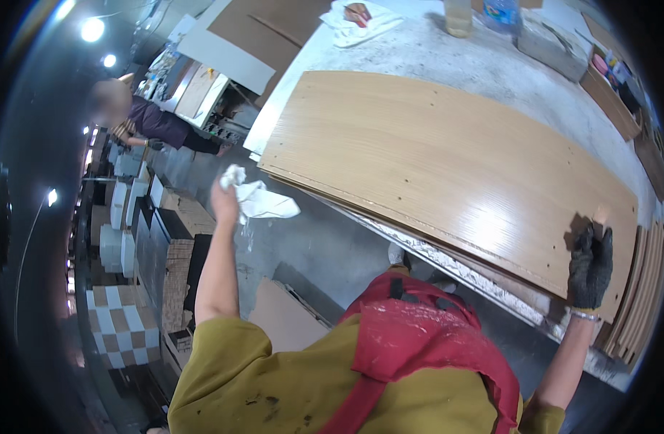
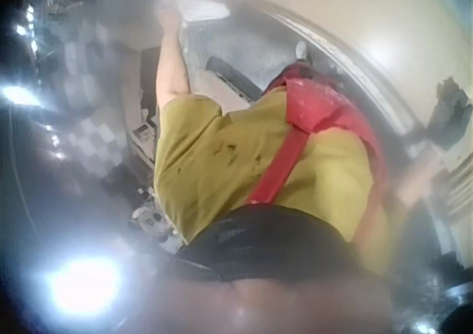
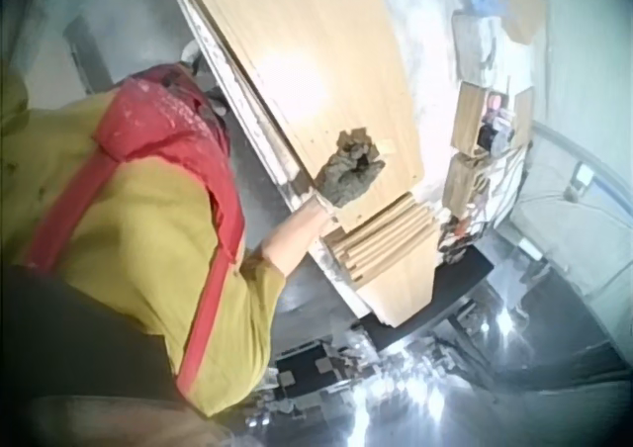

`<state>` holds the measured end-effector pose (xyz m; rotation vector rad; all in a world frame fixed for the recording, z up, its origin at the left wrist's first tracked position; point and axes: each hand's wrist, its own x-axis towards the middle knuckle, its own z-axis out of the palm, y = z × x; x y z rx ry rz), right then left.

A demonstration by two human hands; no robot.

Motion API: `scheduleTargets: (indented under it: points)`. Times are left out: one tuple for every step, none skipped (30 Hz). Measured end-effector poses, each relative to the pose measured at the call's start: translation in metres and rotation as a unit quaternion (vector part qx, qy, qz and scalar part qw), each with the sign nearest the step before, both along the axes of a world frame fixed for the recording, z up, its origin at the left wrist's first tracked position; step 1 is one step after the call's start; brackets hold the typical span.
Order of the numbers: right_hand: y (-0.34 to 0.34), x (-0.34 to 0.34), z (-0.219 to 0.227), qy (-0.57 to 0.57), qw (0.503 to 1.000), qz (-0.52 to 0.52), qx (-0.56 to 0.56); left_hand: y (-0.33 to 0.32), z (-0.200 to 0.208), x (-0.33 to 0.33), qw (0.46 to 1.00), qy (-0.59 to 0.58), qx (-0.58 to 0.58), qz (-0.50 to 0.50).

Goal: The person wipes the surface of a wooden panel with a white cloth, then flips the panel and wipes the other side. The person repeats this process on multiple panels, handling them one at a time and stacking them on the workbench.

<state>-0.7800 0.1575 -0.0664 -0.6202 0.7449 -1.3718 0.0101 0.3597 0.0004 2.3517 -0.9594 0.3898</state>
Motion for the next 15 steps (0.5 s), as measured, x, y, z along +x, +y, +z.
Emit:
scheduleTargets:
  points:
    - [0.003,0.000,0.003,0.028,1.000,0.004,-0.012,0.006,0.009,0.011,1.000,0.026,0.000,0.001]
    - [0.008,-0.001,0.007,0.062,0.998,0.002,-0.025,0.000,0.021,0.006,0.998,0.051,0.019,0.041]
    - [0.016,0.022,0.018,0.177,0.980,-0.008,-0.090,0.000,0.031,0.004,0.997,0.078,-0.010,0.020]
    - [0.019,0.036,0.027,0.157,0.984,-0.005,-0.079,0.004,0.038,0.012,0.994,0.093,-0.044,0.036]
    - [0.014,0.041,0.039,0.085,0.995,0.020,-0.042,0.001,0.038,0.015,0.989,0.109,-0.081,0.052]
    - [0.010,0.044,0.049,0.012,0.999,0.037,0.001,-0.008,0.048,-0.002,0.972,0.168,-0.162,0.024]
    - [0.005,0.046,0.057,-0.122,0.987,0.079,0.075,-0.017,0.063,-0.017,0.945,0.221,-0.240,0.001]
    - [0.006,0.056,0.063,-0.120,0.987,0.036,0.101,-0.025,0.073,-0.026,0.934,0.233,-0.269,-0.015]
    - [0.007,0.056,0.062,-0.111,0.988,-0.001,0.107,-0.033,0.075,-0.033,0.922,0.246,-0.298,-0.030]
    - [0.007,0.054,0.059,-0.100,0.989,-0.021,0.105,-0.042,0.072,-0.040,0.929,0.225,-0.294,-0.018]
    - [0.007,0.053,0.057,-0.092,0.990,-0.039,0.104,-0.046,0.064,-0.033,0.968,0.128,-0.217,-0.007]
    - [0.009,0.054,0.057,-0.072,0.993,-0.037,0.091,-0.055,0.051,-0.032,0.983,0.078,-0.166,-0.025]
    - [0.013,0.055,0.059,-0.045,0.995,-0.040,0.079,-0.074,0.037,-0.054,0.992,0.076,-0.098,-0.028]
    - [0.014,0.057,0.060,-0.022,0.997,-0.038,0.067,-0.083,0.012,-0.062,0.994,0.047,-0.022,-0.098]
    - [0.013,0.058,0.061,-0.047,0.995,-0.029,0.084,-0.086,-0.018,-0.085,0.990,-0.015,0.062,-0.124]
